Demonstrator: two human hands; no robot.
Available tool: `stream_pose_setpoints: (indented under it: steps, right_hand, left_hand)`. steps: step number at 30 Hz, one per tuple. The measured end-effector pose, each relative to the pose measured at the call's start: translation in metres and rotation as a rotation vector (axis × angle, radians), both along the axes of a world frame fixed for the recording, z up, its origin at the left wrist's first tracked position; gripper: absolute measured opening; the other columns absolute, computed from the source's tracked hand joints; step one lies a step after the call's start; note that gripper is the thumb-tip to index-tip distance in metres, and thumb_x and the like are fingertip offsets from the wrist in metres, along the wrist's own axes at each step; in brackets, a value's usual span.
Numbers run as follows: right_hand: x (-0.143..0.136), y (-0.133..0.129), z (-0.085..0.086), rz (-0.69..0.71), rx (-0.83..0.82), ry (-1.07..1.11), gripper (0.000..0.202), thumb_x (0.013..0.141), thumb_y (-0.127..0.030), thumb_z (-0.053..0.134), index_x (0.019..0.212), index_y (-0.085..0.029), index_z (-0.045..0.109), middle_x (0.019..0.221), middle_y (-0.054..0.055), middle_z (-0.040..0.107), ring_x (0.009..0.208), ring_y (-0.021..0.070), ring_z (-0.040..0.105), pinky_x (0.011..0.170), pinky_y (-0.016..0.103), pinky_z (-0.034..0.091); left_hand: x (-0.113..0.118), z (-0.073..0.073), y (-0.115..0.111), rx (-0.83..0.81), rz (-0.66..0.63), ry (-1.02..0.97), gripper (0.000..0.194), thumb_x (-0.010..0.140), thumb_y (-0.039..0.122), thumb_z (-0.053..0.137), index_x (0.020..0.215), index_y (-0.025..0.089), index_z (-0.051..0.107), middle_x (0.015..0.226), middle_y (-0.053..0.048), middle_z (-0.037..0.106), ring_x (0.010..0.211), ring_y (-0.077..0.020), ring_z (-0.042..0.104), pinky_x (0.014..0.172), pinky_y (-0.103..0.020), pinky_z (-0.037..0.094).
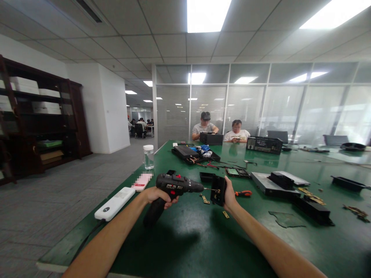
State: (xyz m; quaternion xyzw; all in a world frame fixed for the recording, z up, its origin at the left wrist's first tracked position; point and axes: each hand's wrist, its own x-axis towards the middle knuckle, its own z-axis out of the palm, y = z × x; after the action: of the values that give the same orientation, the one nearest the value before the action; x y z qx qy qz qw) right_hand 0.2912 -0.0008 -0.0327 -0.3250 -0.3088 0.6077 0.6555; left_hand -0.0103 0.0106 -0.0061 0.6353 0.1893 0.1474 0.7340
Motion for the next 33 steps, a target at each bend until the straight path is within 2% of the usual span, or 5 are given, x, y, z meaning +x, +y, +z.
stream_pose_setpoints:
  steps: [33]
  right_hand:
    - [-0.0007, 0.0004, 0.0005, -0.023, -0.015, 0.020, 0.040, 0.069, -0.057, 0.046, 0.070, -0.019, 0.058, 0.050, 0.001, 0.056, 0.050, 0.0190, 0.056, 0.047, 0.030, 0.044]
  left_hand:
    - [-0.0013, -0.0002, 0.0015, 0.020, -0.032, 0.003, 0.040, 0.058, 0.016, 0.059, 0.097, 0.009, 0.053, 0.082, -0.005, 0.049, 0.056, -0.0093, 0.044, 0.053, -0.024, 0.036]
